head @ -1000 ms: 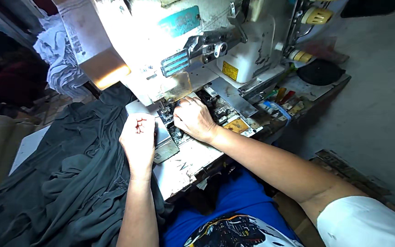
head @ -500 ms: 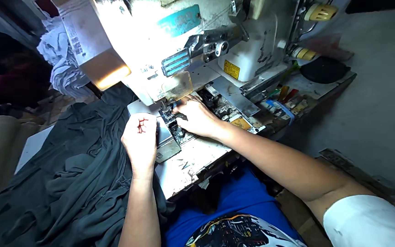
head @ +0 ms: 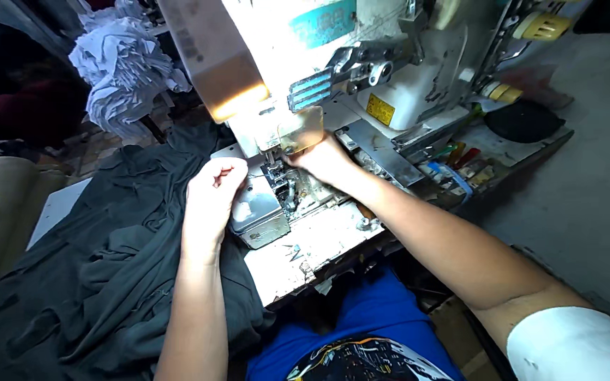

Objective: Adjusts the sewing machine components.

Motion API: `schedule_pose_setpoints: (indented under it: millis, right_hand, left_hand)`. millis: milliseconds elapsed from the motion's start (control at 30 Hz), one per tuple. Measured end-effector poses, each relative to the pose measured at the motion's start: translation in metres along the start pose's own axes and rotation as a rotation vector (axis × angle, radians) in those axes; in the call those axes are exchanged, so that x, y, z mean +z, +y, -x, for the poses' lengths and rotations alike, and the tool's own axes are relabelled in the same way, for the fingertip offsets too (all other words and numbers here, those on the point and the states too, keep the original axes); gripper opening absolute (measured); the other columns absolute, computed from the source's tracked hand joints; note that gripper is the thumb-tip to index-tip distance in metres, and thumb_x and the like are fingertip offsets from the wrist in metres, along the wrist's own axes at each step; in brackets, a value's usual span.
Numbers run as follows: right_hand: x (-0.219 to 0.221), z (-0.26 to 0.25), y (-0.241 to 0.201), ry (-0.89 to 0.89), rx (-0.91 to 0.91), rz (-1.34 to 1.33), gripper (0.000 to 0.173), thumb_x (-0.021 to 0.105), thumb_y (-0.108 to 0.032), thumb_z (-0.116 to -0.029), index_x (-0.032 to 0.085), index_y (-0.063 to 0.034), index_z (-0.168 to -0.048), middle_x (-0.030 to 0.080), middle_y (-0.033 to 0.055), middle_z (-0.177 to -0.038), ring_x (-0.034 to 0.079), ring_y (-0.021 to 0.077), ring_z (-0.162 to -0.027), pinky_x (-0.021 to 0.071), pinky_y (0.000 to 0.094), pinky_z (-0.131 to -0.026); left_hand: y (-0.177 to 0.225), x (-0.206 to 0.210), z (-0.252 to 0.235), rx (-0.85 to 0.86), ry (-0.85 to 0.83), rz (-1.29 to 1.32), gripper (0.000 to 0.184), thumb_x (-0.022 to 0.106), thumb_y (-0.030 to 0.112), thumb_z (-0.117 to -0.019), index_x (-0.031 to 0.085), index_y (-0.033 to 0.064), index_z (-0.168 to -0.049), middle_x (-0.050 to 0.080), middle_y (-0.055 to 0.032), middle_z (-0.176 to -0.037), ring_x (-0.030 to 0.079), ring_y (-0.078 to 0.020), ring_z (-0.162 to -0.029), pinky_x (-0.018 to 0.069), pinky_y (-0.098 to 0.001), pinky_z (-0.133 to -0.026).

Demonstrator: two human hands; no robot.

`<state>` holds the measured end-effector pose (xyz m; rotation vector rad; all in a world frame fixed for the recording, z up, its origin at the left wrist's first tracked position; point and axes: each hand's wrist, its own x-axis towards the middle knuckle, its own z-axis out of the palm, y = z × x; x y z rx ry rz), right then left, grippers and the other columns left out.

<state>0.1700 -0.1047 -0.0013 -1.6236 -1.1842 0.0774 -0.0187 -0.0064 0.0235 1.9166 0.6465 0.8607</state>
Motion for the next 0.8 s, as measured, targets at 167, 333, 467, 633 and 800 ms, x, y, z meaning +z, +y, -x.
schedule_pose_setpoints:
  millis: [167,333,467,633,800]
  right_hand:
    - [0.008,-0.033,-0.002,0.285,0.341,-0.804,0.011,0.055,0.0,-0.1,0.061,-0.0043,-0.092,0.061,0.0005,-0.078,0.061,0.0062,-0.072,0.0548,0.0251,-0.069]
    - [0.032,-0.049,0.003,0.28,0.382,-1.228,0.014,0.045,0.0,-0.1028,0.056,-0.008,-0.097,0.06,0.0004,-0.079,0.061,0.0084,-0.072,0.0554,0.0276,-0.068]
    - [0.036,-0.05,-0.001,0.249,0.305,-1.326,0.019,0.037,-0.003,-0.1063,0.055,-0.009,-0.106,0.059,0.0002,-0.087,0.06,0.0062,-0.081,0.0538,0.0244,-0.074]
    - [0.013,-0.032,-0.012,0.306,0.279,-1.076,0.015,0.044,0.001,-0.1022,0.057,-0.0045,-0.107,0.061,0.0048,-0.094,0.062,0.0097,-0.089,0.0547,0.0286,-0.081]
    - [-0.066,0.085,0.011,0.252,-0.197,-0.129,0.02,0.061,-0.01,-0.1008,0.067,-0.0002,-0.118,0.072,0.0069,-0.112,0.071,0.0094,-0.098,0.0616,0.027,-0.088]
  left_hand:
    - [0.012,0.015,-0.05,-0.138,-0.101,0.18,0.013,0.049,0.0,-0.1041,0.061,0.0047,-0.104,0.071,0.0012,-0.081,0.07,-0.0055,-0.066,0.0605,-0.0207,-0.062]
    - [0.004,0.032,-0.073,-0.342,-0.15,0.425,0.017,0.043,0.002,-0.1065,0.056,0.0098,-0.098,0.065,0.0004,-0.068,0.058,-0.0035,-0.047,0.0489,-0.0148,-0.042]
    - [0.003,0.04,-0.075,-0.381,-0.024,0.464,0.021,0.044,-0.001,-0.1044,0.055,0.0138,-0.094,0.062,0.0031,-0.068,0.057,-0.0027,-0.05,0.0491,-0.016,-0.045]
    - [0.007,0.038,-0.075,-0.258,0.225,0.629,0.012,0.044,0.01,-0.1079,0.056,0.011,-0.11,0.067,-0.0002,-0.086,0.068,-0.01,-0.076,0.0601,-0.0281,-0.067]
    - [-0.024,-0.079,-0.101,-0.014,0.288,0.48,0.015,0.049,0.012,-0.1061,0.061,0.0109,-0.115,0.069,0.005,-0.098,0.066,-0.0032,-0.081,0.0576,-0.0204,-0.072]
